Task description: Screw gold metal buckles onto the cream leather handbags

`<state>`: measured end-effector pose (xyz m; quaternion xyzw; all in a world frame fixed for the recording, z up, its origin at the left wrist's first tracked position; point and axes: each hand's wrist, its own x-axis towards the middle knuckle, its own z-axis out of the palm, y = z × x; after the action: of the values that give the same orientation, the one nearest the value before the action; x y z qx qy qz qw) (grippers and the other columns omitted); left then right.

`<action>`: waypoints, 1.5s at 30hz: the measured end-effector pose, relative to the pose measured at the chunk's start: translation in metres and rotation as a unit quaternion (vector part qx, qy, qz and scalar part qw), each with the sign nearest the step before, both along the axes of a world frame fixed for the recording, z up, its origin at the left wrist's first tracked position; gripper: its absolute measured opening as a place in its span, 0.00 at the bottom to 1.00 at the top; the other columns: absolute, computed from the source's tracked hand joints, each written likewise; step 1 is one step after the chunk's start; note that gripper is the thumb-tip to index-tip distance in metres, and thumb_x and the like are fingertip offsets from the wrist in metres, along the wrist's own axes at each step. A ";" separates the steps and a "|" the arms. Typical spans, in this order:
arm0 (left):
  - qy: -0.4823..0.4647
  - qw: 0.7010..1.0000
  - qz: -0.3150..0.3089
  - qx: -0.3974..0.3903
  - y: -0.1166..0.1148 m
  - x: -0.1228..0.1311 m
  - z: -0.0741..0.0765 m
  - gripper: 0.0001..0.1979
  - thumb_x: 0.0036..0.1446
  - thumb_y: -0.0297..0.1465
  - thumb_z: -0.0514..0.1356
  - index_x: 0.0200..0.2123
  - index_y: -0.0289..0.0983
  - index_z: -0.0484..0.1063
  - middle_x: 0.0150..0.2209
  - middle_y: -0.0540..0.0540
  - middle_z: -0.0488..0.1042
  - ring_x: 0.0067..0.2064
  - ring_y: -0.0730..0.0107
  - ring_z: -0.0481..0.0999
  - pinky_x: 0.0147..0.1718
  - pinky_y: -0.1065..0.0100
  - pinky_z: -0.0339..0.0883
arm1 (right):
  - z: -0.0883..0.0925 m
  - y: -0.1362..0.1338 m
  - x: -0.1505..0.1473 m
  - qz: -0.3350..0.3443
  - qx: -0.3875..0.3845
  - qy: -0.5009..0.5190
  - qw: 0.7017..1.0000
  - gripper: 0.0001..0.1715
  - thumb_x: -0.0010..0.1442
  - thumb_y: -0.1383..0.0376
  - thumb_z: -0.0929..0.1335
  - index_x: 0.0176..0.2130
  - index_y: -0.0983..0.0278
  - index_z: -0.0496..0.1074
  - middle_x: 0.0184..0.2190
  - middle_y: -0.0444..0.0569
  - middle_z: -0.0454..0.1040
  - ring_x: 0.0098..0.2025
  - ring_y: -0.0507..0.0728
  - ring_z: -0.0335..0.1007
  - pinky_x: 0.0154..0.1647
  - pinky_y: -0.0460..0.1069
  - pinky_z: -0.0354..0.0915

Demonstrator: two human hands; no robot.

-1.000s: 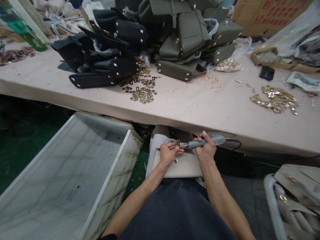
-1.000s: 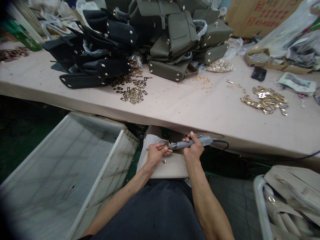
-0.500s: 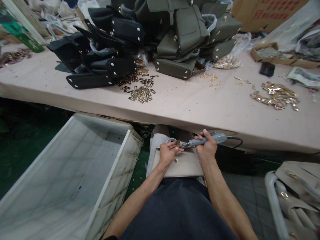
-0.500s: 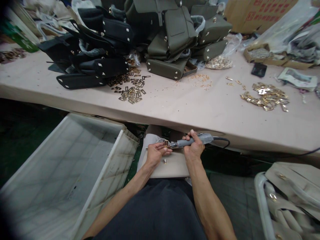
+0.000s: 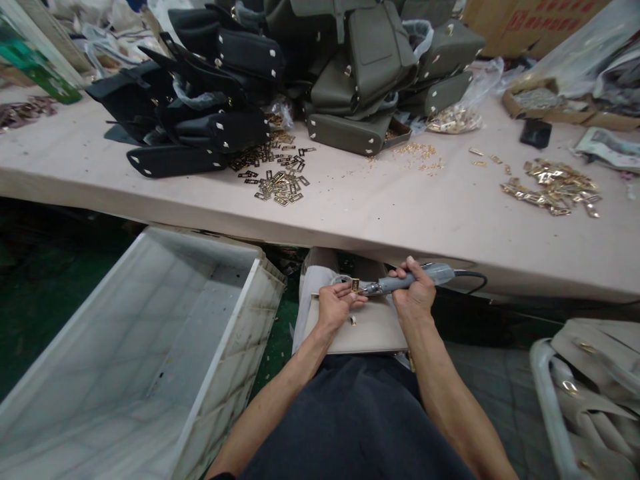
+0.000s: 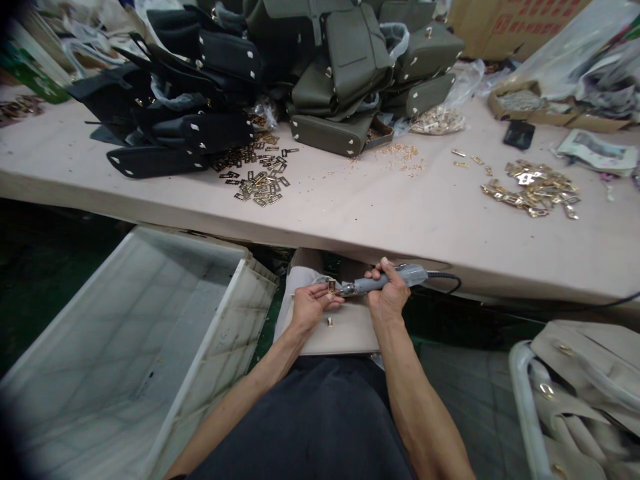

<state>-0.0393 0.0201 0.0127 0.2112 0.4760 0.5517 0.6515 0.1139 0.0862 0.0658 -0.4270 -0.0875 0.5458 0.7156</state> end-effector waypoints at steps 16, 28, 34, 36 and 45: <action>0.028 0.999 -0.013 0.020 -0.001 0.001 0.005 0.17 0.48 0.29 0.72 0.41 0.27 0.79 0.37 0.35 0.84 0.33 0.58 0.86 0.32 0.66 0.82 | 0.005 0.001 0.004 0.001 0.004 0.016 1.000 0.21 0.45 0.69 0.78 0.31 0.63 0.64 0.25 0.38 0.67 0.21 0.46 0.60 0.24 0.45 0.68; 0.010 1.000 -0.009 0.015 0.000 0.000 0.001 0.20 0.47 0.28 0.72 0.44 0.26 0.79 0.40 0.32 0.84 0.34 0.56 0.86 0.34 0.66 0.82 | -0.004 0.001 0.006 0.012 0.010 0.029 0.999 0.20 0.47 0.70 0.78 0.31 0.64 0.64 0.26 0.38 0.67 0.22 0.45 0.60 0.26 0.45 0.68; 0.017 1.000 -0.011 0.020 -0.002 0.001 0.004 0.19 0.47 0.27 0.71 0.44 0.26 0.79 0.39 0.33 0.84 0.34 0.56 0.86 0.35 0.65 0.82 | -0.002 0.000 0.003 0.012 0.010 0.025 1.000 0.19 0.48 0.71 0.77 0.31 0.63 0.64 0.25 0.38 0.67 0.22 0.45 0.60 0.26 0.45 0.68; 0.017 1.000 -0.011 0.020 -0.002 0.001 0.004 0.19 0.47 0.27 0.71 0.44 0.26 0.79 0.39 0.33 0.84 0.34 0.57 0.86 0.34 0.66 0.82 | -0.003 0.000 0.003 0.011 0.008 0.025 1.000 0.19 0.49 0.70 0.77 0.31 0.63 0.63 0.25 0.38 0.67 0.21 0.45 0.60 0.25 0.45 0.68; 0.018 1.000 -0.005 0.018 -0.001 0.001 0.004 0.20 0.47 0.27 0.72 0.44 0.26 0.79 0.38 0.33 0.84 0.33 0.58 0.86 0.34 0.67 0.81 | -0.004 0.001 -0.001 0.007 -0.015 0.039 0.999 0.18 0.49 0.71 0.76 0.30 0.63 0.63 0.26 0.38 0.66 0.21 0.45 0.58 0.24 0.45 0.67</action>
<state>-0.0380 0.0189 0.0171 0.2349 0.4764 0.5528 0.6421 0.1132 0.0872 0.0615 -0.4154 -0.0545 0.5681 0.7083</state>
